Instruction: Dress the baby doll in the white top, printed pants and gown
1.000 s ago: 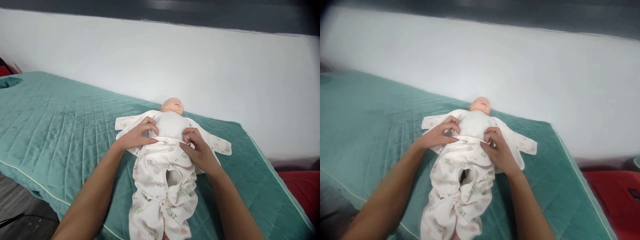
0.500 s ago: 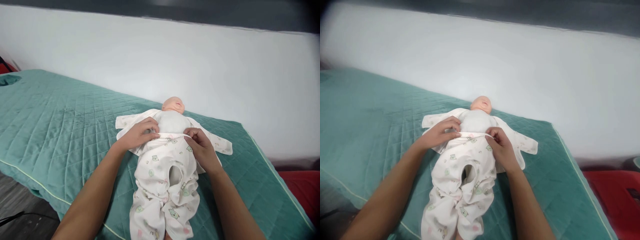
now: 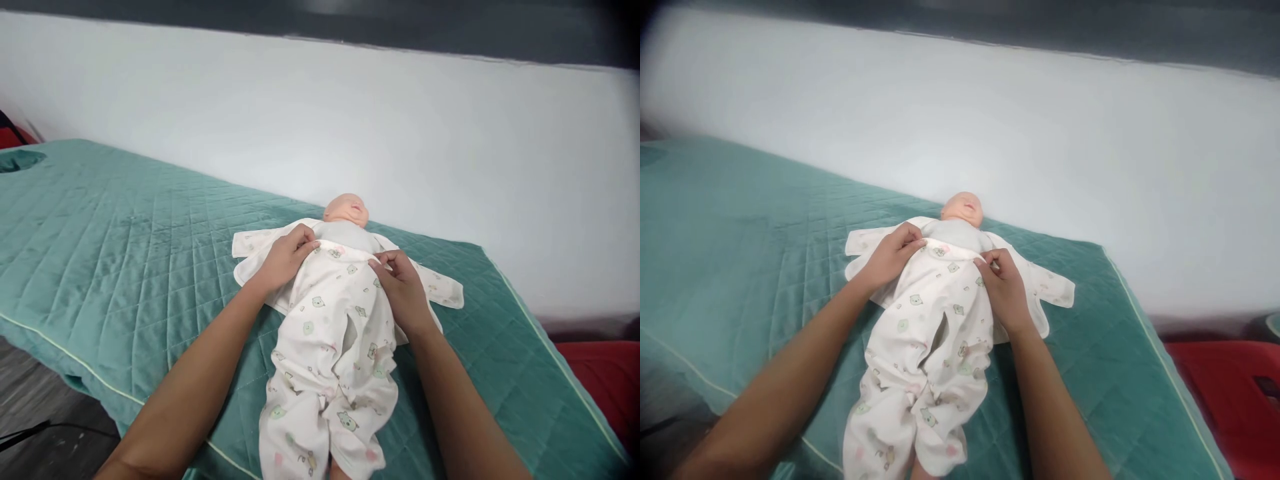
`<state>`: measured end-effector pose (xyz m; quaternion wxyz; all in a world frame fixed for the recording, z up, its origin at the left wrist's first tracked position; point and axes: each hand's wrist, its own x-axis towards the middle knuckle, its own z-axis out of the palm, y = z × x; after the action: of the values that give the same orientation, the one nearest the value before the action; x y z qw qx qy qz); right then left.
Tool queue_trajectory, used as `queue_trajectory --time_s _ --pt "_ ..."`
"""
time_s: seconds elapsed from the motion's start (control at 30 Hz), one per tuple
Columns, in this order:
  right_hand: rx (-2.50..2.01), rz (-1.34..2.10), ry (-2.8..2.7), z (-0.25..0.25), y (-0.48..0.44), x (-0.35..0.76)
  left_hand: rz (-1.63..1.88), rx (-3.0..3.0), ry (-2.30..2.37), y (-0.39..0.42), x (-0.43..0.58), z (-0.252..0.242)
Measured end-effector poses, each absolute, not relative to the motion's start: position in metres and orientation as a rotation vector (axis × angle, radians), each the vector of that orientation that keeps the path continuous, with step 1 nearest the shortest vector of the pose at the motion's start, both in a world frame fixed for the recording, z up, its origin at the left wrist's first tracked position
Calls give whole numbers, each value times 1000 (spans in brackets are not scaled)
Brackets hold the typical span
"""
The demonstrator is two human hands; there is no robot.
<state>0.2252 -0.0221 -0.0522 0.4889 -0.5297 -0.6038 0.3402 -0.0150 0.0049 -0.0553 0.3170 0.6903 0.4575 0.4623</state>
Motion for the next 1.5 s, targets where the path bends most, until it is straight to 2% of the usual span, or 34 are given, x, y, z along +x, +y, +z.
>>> queue_trajectory --time_s 0.23,0.37,0.63,1.1,1.37,1.5 --pt "-1304 811 -1337 -62 -20 225 1163 1489 1041 11 -15 -65" --pt "-1247 827 -1258 -65 -24 226 1178 1484 1073 3 -19 -63" --pt "-1236 906 -1193 -65 -31 230 964 1576 1076 0 -37 -58" --pt "-1416 859 -1323 -65 -34 240 750 1528 903 0 -54 -60" --pt "-1355 1076 -1494 -67 -32 254 791 1502 940 -1 -50 -58" --pt "-1251 964 -1664 -71 -27 260 789 1528 953 1 -51 -62"
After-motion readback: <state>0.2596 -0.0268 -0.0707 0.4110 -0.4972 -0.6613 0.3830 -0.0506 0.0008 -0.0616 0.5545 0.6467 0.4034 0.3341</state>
